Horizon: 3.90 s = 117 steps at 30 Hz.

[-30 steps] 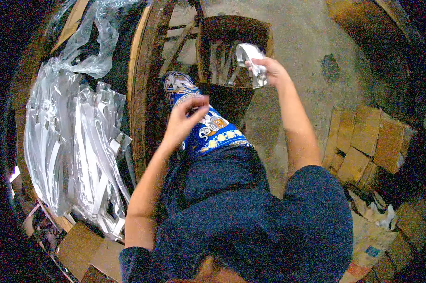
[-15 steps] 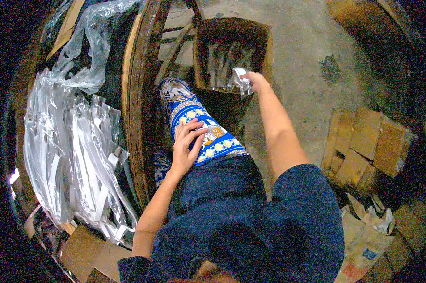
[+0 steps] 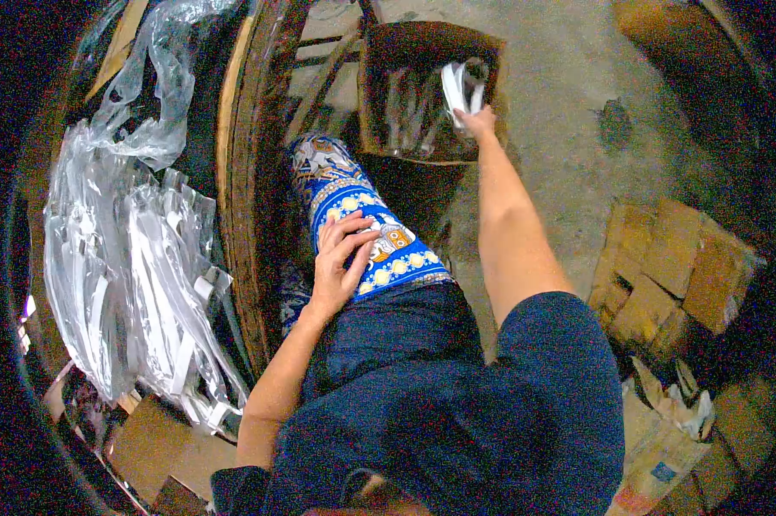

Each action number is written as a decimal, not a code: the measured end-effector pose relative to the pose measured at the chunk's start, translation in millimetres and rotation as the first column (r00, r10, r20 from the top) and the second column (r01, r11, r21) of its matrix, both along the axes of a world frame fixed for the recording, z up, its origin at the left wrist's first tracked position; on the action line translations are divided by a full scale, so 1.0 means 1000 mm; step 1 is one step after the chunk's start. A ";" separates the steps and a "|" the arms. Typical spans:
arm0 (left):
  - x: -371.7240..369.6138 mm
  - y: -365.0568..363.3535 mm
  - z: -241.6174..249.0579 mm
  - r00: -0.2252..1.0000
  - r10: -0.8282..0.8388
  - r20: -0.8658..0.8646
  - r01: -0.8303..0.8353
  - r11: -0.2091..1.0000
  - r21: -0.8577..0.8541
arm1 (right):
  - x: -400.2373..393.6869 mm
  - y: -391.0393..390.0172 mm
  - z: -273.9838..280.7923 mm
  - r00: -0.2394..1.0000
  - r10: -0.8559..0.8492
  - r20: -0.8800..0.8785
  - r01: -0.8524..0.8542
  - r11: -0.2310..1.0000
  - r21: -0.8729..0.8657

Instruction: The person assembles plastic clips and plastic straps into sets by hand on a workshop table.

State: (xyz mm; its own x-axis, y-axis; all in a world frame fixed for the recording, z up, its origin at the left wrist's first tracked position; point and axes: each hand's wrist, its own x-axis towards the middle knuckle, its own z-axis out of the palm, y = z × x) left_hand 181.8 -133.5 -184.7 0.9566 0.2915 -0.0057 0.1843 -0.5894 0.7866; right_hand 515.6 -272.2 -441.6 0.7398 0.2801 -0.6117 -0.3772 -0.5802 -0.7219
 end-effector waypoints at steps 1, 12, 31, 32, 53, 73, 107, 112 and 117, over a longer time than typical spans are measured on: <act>0.000 0.000 0.001 1.000 -0.010 -0.009 0.010 1.000 -0.003 | -0.011 -0.001 -0.003 0.993 -0.012 0.118 0.043 0.963 -0.264; 0.021 0.020 0.080 0.962 -0.273 0.016 0.271 0.945 -0.182 | -0.072 0.007 0.034 0.916 0.128 0.380 0.075 0.876 -0.476; -0.157 -0.005 0.300 0.722 -0.088 0.686 -0.439 0.708 0.553 | -0.170 0.151 0.260 0.513 -0.093 0.853 -0.326 0.899 0.294; -0.162 -0.001 0.297 0.719 -0.089 0.689 -0.445 0.703 0.555 | -0.175 0.157 0.277 0.461 -0.124 0.879 -0.354 0.883 0.309; -0.408 -0.005 0.129 -0.320 0.937 -0.143 -0.923 -0.342 -0.177 | -0.340 0.218 0.396 -0.005 0.153 0.988 -1.000 -0.011 -0.004; -0.359 -0.009 0.107 -0.374 0.923 -0.093 -0.296 -0.214 -0.931 | -0.399 0.205 0.388 -0.154 0.252 0.955 -0.891 -0.453 -0.025; -0.406 0.028 0.087 -0.408 0.908 -0.093 -0.060 -0.128 -0.990 | -0.507 0.291 0.424 -0.194 0.162 0.968 -0.823 -0.564 -0.070; -0.396 0.031 0.082 -0.426 0.896 -0.122 0.026 -0.123 -0.992 | -0.616 0.369 0.405 -0.509 0.031 0.860 -0.726 -0.553 -0.409; -0.406 0.047 0.057 -0.461 0.879 -0.122 0.051 -0.111 -0.992 | -0.690 0.397 0.374 -0.748 0.143 0.648 -0.606 -0.545 -0.580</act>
